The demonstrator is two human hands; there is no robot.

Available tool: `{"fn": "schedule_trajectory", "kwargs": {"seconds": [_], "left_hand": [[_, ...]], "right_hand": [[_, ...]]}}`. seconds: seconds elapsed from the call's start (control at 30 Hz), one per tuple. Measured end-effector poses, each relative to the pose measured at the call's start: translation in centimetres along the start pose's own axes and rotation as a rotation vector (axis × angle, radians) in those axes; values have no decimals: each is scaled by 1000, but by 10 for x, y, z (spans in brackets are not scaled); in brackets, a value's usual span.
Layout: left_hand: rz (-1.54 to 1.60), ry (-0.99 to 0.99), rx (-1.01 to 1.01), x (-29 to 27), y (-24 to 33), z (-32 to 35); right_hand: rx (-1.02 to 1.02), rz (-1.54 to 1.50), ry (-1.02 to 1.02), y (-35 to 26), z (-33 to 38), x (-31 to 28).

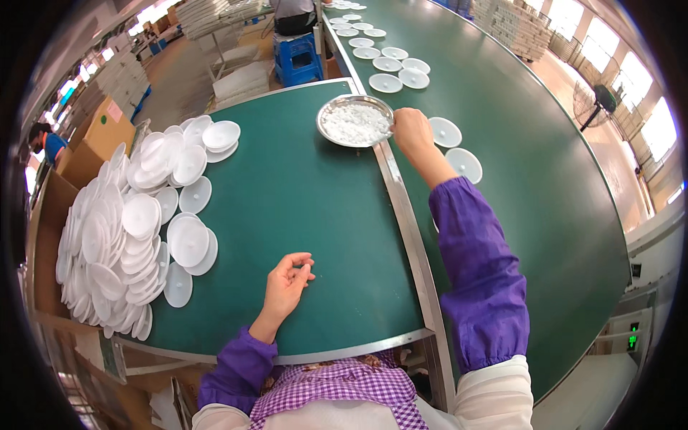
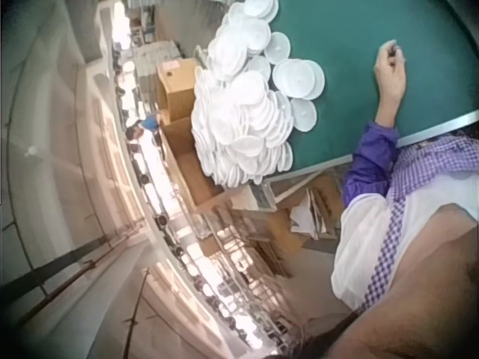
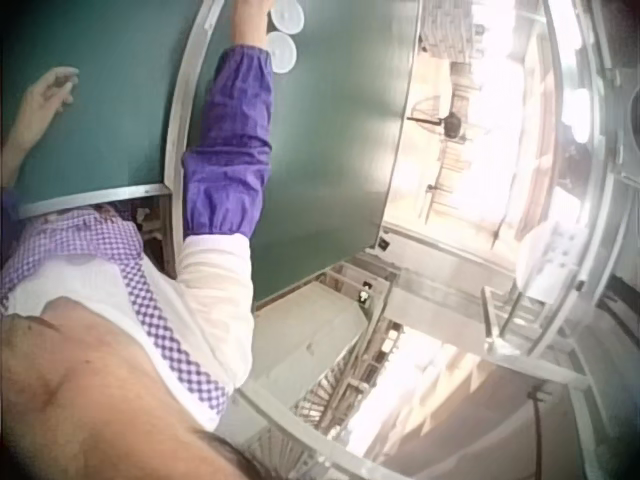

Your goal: The person inserts small metal pins into plastic circular disks by hand at an assembly station.

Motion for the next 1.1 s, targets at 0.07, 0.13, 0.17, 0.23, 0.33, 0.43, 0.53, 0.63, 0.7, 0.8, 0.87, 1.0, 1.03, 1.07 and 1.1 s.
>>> {"fn": "schedule_trajectory", "kwargs": {"seconds": [0.07,0.13,0.17,0.23,0.33,0.43,0.53,0.63,0.7,0.8,0.87,1.0,1.03,1.07,1.1], "left_hand": [[12,21,6,-5,-12,-3],[51,23,-48,-3,-13,-11],[75,44,-114,-8,-15,-9],[101,83,-93,-10,-12,-11],[-3,108,89,-4,-17,-15],[-84,128,94,-10,-14,-11],[-115,155,126,-7,-11,-12],[-144,180,182,-11,-12,-11],[-146,209,201,-7,-15,-14],[-126,216,229,-5,-16,-14],[-136,216,222,-5,-14,-13],[-127,193,213,-3,-15,-11],[-122,172,206,-2,-14,-11],[-124,186,200,-4,-13,-10],[-113,188,193,-5,-11,-9]], "right_hand": [[-12,228,-88,13,-28,32],[-36,335,-111,47,-51,60],[-20,303,-137,44,-57,72],[-30,263,-215,40,-60,79],[-101,439,-266,31,-53,83],[-197,631,-243,-12,-54,86],[-81,418,-237,-7,-82,102],[-3,454,-315,-21,-88,121],[52,455,-325,1,-97,133],[61,374,-291,0,-97,145],[91,327,-292,2,-97,149],[77,245,-273,3,-96,147],[68,214,-242,5,-97,146],[56,208,-248,3,-96,145],[70,195,-232,1,-97,144]]}}
Point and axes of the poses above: each hand's wrist, its own z-axis away from the middle knuckle, its own x-axis out of the palm, y = z × x, the point moved 2 cm from there along -z, towards the middle knuckle
